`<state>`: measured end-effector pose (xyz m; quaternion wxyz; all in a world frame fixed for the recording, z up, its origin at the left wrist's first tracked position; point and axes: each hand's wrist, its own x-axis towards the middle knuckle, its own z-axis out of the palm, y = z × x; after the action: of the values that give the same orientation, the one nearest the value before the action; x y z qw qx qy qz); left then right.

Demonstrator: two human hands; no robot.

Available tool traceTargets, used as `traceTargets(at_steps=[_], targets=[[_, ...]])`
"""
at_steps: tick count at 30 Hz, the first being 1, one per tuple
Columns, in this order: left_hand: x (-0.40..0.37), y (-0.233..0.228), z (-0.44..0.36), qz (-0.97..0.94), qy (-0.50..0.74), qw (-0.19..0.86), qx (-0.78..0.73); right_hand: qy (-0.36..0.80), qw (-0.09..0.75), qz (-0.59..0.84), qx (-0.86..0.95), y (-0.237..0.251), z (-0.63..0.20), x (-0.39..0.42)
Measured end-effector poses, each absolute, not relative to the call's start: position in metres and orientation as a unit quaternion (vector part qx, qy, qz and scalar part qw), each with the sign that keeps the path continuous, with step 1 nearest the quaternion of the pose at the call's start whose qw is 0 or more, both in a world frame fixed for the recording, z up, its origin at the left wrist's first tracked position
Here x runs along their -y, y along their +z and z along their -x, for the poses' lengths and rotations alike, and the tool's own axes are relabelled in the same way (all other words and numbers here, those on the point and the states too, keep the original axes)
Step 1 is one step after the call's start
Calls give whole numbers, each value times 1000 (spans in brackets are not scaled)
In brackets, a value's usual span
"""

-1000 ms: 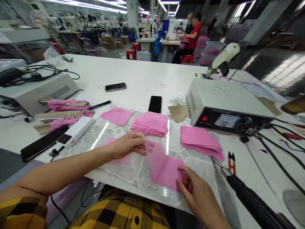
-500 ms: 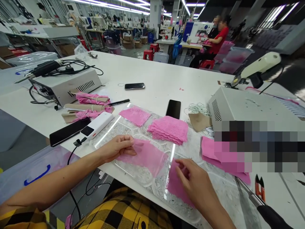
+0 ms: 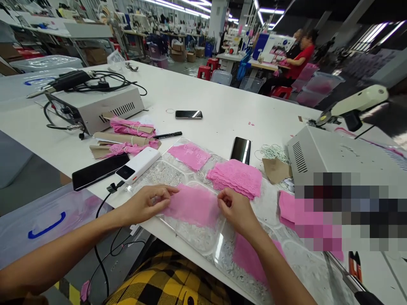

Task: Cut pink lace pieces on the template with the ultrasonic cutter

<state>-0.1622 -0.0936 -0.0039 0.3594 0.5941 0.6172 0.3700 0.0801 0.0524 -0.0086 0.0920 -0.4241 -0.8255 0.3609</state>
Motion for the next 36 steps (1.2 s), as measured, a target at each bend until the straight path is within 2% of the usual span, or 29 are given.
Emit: traceTargets(at_steps=[8, 12, 15, 20, 26, 31, 36], targets=[[119, -11, 179, -700, 229, 106, -668, 335, 115, 389, 850, -19, -50, -57], [114, -18, 170, -745, 238, -3, -623, 329, 108, 321, 881, -12, -64, -31], [104, -25, 163, -795, 227, -8, -562, 269, 86, 241, 929, -16, -74, -14], [92, -40, 156, -834, 140, 48, -531, 167, 103, 193, 961, -32, -84, -8], [75, -38, 149, -878, 115, 55, -461, 161, 110, 218, 956, -25, -107, 4], [56, -25, 143, -903, 130, 23, -409, 224, 200, 392, 869, -11, -170, 5], [30, -17, 105, -935, 146, 53, -318, 219, 263, 607, 717, -13, -252, 18]])
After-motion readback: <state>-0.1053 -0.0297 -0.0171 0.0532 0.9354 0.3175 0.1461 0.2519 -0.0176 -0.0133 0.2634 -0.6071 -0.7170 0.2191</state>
